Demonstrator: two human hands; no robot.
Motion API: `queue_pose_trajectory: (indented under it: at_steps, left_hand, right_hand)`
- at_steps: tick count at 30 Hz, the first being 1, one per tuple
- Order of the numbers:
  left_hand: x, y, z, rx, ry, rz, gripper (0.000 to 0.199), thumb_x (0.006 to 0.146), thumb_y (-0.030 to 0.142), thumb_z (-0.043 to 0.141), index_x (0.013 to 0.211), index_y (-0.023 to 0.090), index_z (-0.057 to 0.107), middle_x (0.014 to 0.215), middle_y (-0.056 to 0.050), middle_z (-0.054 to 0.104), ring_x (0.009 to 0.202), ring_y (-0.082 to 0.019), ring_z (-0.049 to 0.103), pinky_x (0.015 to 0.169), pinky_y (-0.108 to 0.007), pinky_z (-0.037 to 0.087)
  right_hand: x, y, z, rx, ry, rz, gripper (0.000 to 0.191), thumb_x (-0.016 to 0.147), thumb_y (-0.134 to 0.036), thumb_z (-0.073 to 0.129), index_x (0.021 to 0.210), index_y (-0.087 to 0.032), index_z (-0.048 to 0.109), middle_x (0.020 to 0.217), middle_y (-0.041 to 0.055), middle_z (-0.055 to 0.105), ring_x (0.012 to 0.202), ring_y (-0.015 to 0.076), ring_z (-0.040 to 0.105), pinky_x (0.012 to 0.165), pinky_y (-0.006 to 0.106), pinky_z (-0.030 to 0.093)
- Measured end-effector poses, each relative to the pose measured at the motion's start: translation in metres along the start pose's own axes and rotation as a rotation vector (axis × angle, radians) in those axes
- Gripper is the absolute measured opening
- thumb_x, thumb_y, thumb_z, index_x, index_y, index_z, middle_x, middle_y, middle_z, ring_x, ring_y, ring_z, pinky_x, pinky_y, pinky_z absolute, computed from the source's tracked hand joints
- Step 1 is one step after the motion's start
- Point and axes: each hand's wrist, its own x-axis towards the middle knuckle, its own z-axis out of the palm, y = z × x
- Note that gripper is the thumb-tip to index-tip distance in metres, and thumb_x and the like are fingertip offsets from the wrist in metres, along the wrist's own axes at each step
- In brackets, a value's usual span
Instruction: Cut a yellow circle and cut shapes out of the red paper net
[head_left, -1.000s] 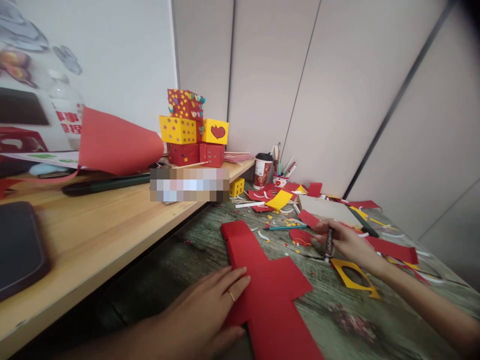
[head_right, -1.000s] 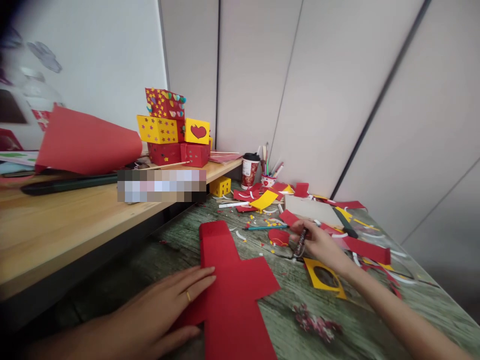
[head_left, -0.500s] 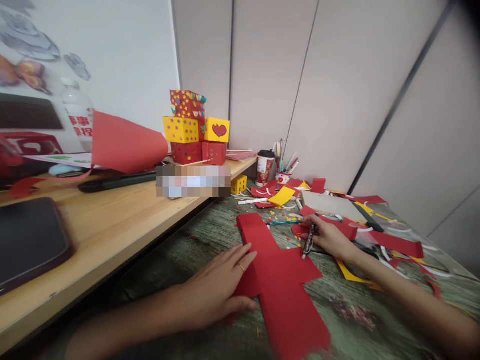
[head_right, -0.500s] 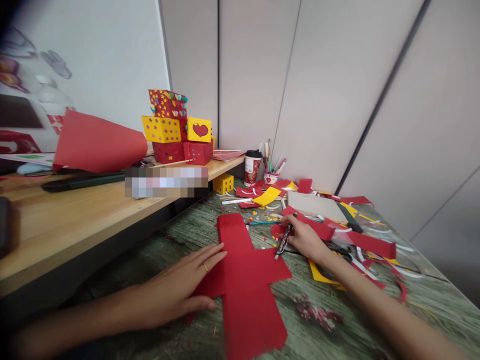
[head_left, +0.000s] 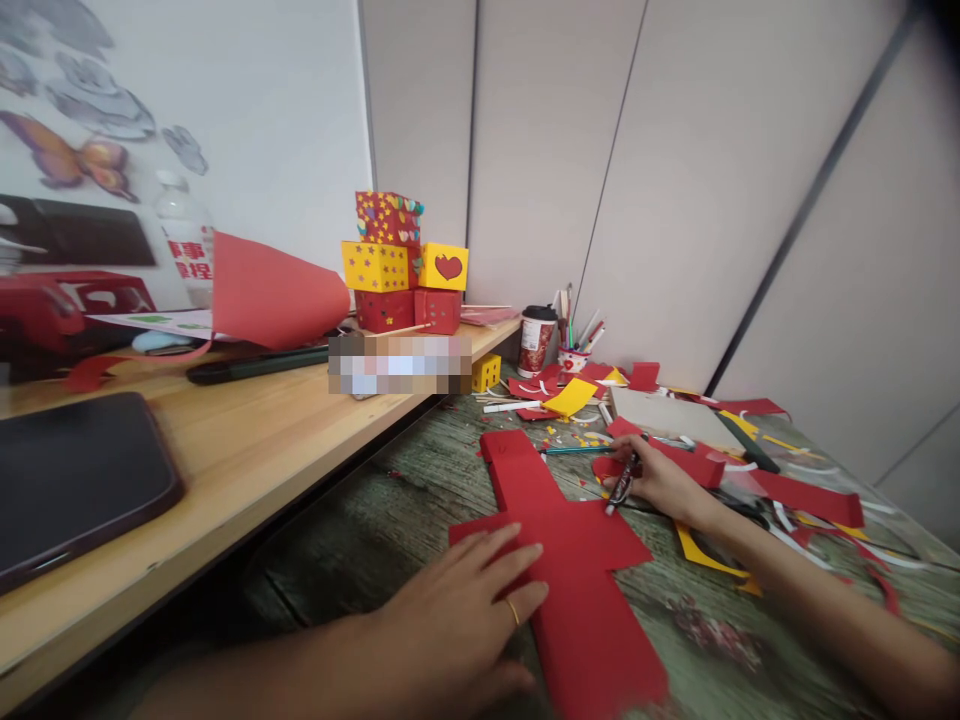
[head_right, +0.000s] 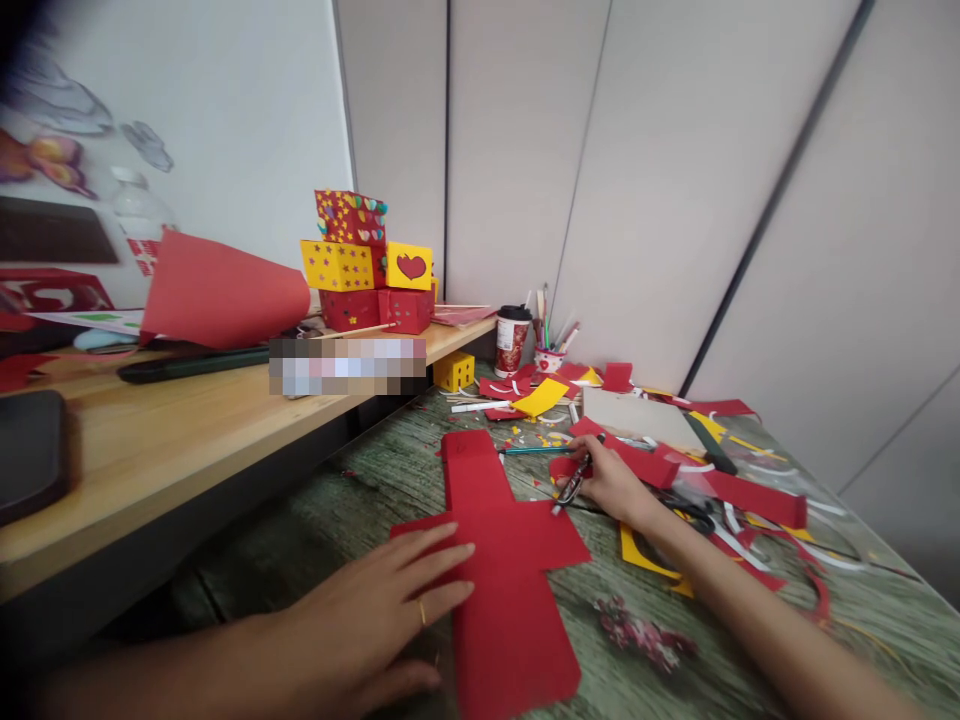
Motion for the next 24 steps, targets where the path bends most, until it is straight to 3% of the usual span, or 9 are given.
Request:
queue_pose_trajectory:
  at_steps: [3,7,11,13,17,20,24]
  left_hand:
    - [0.002,0.005,0.007,0.069,0.003,0.117,0.045,0.081,0.040,0.044,0.121,0.018,0.041,0.131,-0.008,0.034,0.122,-0.029,0.024,0.096,-0.044,0.028]
    - [0.006,0.004,0.036,0.250,0.088,0.308,0.029,0.087,0.027,0.034,0.111,0.019,0.049,0.122,-0.005,0.046,0.114,-0.029,0.038,0.090,-0.041,0.037]
    - [0.011,0.000,0.067,0.269,0.318,0.341,0.024,0.086,0.023,0.037,0.105,0.021,0.052,0.112,-0.001,0.055,0.103,-0.021,0.050,0.086,-0.032,0.040]
    - [0.014,-0.001,0.075,0.246,0.361,0.308,0.022,0.086,0.024,0.039,0.103,0.022,0.053,0.108,0.000,0.057,0.100,-0.018,0.052,0.085,-0.028,0.039]
    - [0.021,0.001,0.072,0.273,0.326,0.302,0.020,0.085,0.025,0.042,0.100,0.022,0.053,0.108,-0.002,0.057,0.100,-0.018,0.052,0.079,-0.025,0.041]
    - [0.031,0.002,0.063,0.311,0.307,0.316,0.021,0.084,0.024,0.043,0.101,0.018,0.053,0.110,-0.007,0.055,0.100,-0.020,0.051,0.075,-0.025,0.042]
    - [0.050,0.001,0.062,0.324,0.322,0.320,0.034,0.082,0.041,0.042,0.095,0.012,0.054,0.102,-0.013,0.057,0.092,-0.022,0.055,0.069,-0.028,0.044]
  right_hand:
    - [0.000,0.000,0.001,0.026,0.039,0.000,0.025,0.083,-0.026,0.049,0.106,-0.015,0.050,0.100,0.0054,0.056,0.079,0.0159,0.057,0.065,0.034,0.049]
    - [-0.002,-0.003,0.000,0.071,0.108,-0.004,0.025,0.083,-0.026,0.049,0.106,-0.015,0.049,0.100,0.0053,0.055,0.079,0.0161,0.057,0.066,0.034,0.048]
    - [-0.001,-0.001,-0.009,0.143,0.192,0.018,0.021,0.083,-0.024,0.049,0.103,-0.015,0.051,0.097,0.0045,0.056,0.080,0.0158,0.057,0.067,0.034,0.048]
    - [0.001,0.001,-0.019,0.187,0.255,0.042,0.020,0.084,-0.024,0.048,0.101,-0.015,0.052,0.096,0.0043,0.056,0.079,0.0156,0.056,0.067,0.034,0.047]
    - [0.002,-0.002,-0.047,0.310,0.407,0.107,0.018,0.080,-0.024,0.051,0.096,-0.017,0.051,0.091,0.0039,0.057,0.078,0.0169,0.057,0.067,0.035,0.048]
    - [0.000,-0.009,-0.067,0.405,0.494,0.163,0.016,0.071,-0.023,0.055,0.086,-0.026,0.051,0.083,0.0031,0.059,0.078,0.0206,0.058,0.066,0.033,0.049]
    - [-0.010,-0.024,-0.077,0.496,0.476,0.196,0.021,0.063,-0.029,0.060,0.082,-0.027,0.053,0.077,0.0024,0.061,0.073,0.0232,0.060,0.062,0.034,0.051]
